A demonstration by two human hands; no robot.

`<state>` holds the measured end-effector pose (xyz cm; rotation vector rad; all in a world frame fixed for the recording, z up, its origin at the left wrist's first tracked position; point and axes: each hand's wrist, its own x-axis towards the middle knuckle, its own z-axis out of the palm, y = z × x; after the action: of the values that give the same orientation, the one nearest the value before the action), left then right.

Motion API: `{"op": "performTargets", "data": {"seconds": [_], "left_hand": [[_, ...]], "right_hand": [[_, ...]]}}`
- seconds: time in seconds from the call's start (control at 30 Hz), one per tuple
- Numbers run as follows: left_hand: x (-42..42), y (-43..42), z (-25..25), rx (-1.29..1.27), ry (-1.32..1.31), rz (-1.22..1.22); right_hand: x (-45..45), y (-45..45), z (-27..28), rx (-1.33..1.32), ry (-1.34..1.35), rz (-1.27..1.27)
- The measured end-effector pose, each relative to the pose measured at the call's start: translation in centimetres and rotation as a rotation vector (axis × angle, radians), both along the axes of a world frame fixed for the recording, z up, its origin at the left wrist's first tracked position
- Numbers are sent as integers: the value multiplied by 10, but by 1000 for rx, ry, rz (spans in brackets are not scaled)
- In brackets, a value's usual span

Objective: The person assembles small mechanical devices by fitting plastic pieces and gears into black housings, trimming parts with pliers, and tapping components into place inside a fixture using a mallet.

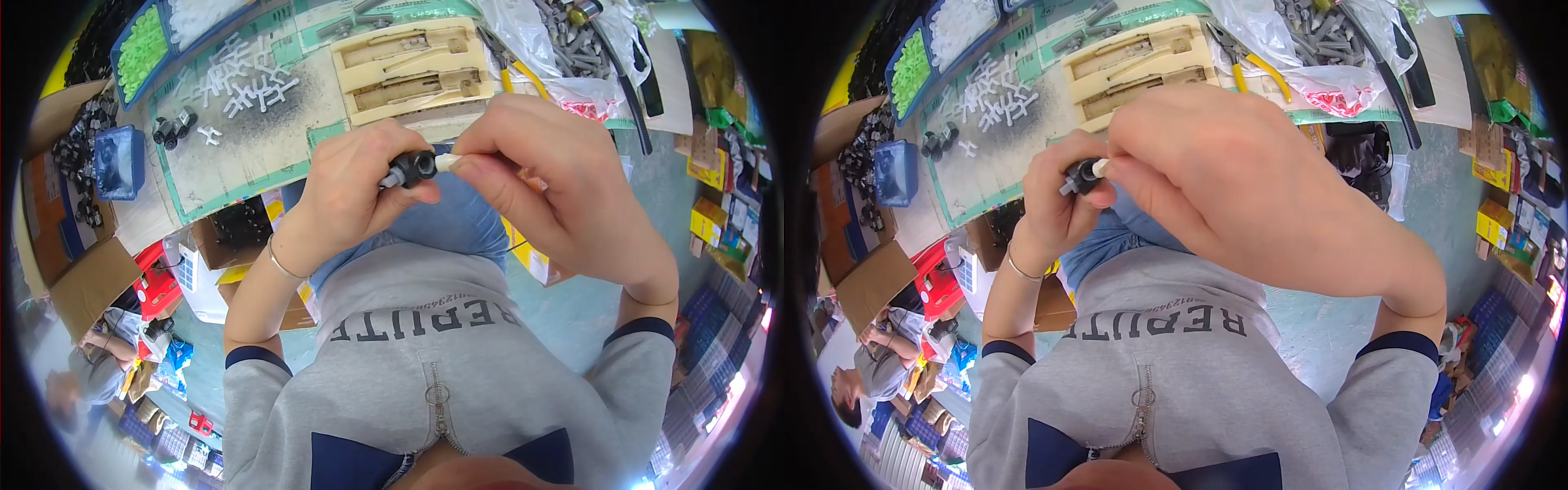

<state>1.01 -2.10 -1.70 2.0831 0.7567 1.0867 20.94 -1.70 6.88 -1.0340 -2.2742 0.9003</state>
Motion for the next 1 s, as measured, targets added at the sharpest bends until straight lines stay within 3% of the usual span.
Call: {"op": "performTargets", "data": {"seconds": [0.13, 0.33, 0.43, 0.5, 0.6, 0.7, 0.83, 0.9, 1.0], "left_hand": [[1, 2, -3, 28, 1, -5], [-1, 4, 3, 73, 142, -32], [-2, 2, 8, 126, 289, -10], [-2, -1, 13, 171, 480, 20], [-3, -3, 17, 232, 707, 33], [-1, -5, 17, 262, 757, 61], [0, -3, 12, 238, 724, 71], [2, -2, 9, 198, 492, 104], [2, 1, 11, 191, 454, 85]], "right_hand": [[-3, -1, -6, -5, 59, 1], [-2, -1, -4, 10, -78, 1], [1, 0, -14, -2, -89, 10], [3, 1, -21, -185, -73, -9], [2, -4, -33, -121, -107, -14], [3, -5, -40, -162, -74, -47], [4, -2, -44, -199, -5, -59], [4, -1, -33, -126, -14, -44], [2, -4, -28, -58, -24, -54]]}}
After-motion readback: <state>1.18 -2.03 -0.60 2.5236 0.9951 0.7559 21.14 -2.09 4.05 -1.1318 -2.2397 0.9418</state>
